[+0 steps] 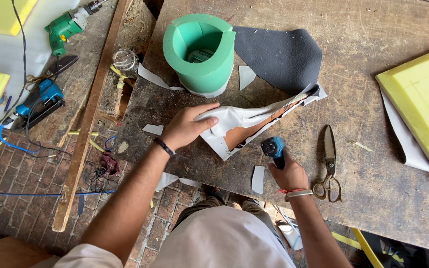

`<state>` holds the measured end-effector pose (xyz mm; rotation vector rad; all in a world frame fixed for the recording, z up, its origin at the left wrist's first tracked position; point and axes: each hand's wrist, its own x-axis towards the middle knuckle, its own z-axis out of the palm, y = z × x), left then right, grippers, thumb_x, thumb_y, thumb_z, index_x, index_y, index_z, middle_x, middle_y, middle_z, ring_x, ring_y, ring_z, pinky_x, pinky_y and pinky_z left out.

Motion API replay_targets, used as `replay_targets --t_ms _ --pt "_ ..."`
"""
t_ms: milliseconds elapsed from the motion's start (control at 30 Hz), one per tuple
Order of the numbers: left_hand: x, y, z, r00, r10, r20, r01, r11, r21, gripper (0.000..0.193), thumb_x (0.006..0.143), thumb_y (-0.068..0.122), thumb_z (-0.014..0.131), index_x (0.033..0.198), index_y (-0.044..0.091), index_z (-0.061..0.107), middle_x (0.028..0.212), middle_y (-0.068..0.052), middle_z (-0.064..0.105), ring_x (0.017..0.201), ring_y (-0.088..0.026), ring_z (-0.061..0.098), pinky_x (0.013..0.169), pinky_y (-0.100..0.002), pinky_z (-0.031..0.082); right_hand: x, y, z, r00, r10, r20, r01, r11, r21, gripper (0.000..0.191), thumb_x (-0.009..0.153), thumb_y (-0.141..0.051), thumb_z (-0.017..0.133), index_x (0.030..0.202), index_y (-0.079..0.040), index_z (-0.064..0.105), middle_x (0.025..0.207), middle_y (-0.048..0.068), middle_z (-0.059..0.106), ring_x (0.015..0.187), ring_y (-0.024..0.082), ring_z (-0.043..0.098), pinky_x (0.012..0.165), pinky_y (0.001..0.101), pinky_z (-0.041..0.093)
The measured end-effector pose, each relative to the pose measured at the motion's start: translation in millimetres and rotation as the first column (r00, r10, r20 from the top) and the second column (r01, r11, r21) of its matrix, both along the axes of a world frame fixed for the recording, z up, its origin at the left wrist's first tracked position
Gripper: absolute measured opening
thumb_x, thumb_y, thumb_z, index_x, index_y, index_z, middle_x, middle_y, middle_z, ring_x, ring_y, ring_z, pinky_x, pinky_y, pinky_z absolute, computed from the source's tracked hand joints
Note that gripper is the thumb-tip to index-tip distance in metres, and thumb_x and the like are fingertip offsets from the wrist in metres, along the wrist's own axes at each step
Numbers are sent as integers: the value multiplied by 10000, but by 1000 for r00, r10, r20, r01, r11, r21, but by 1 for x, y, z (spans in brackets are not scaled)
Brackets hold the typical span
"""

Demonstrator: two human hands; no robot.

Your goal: The person staples and trims fabric on a triangular cushion, then staples fabric onto a yellow foam piece. They use a staple gun and scissors to attach and cut the fabric, working on a wooden workbench in a workshop.

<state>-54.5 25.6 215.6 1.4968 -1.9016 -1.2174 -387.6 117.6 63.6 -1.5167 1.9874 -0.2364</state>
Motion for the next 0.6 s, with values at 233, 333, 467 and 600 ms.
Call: replay_targets --t_ms 233,333,467,600 --pt "-25 -43 22 852 -354 386 206 904 374 579 964 379 600 1474 121 504 1378 -140 652 1246 -258 641 1055 -397 488 -1 -5 -33 995 36 -94 -71 915 -398 631 765 -335 812 1344 -157 638 1191 204 662 1063 355 662 855 471 576" --pt "-31 -52 15 790 -411 455 303 907 293 558 967 356 627 1442 80 529 1386 -161 630 1264 -285 610 1060 -395 470 42 -28 0 748 -209 630 171 978 122 451 903 -424 694 1232 -120 747 1105 131 752 970 280 678 829 417 575" --pt "-26 -56 5 841 -394 370 344 918 196 547 894 217 648 1418 88 554 1355 -156 646 1237 -285 627 1047 -395 468 109 -69 45 -117 -569 814 27 817 576 603 960 -568 537 1064 15 652 977 150 693 970 271 664 933 427 515" --pt "-30 -58 0 846 -367 388 351 929 115 486 871 160 647 1357 148 641 1252 -127 723 1181 -283 670 1018 -402 498 144 -77 55 -269 -499 824 135 827 546 315 961 -383 691 1123 -113 674 991 42 668 883 183 563 841 367 442"
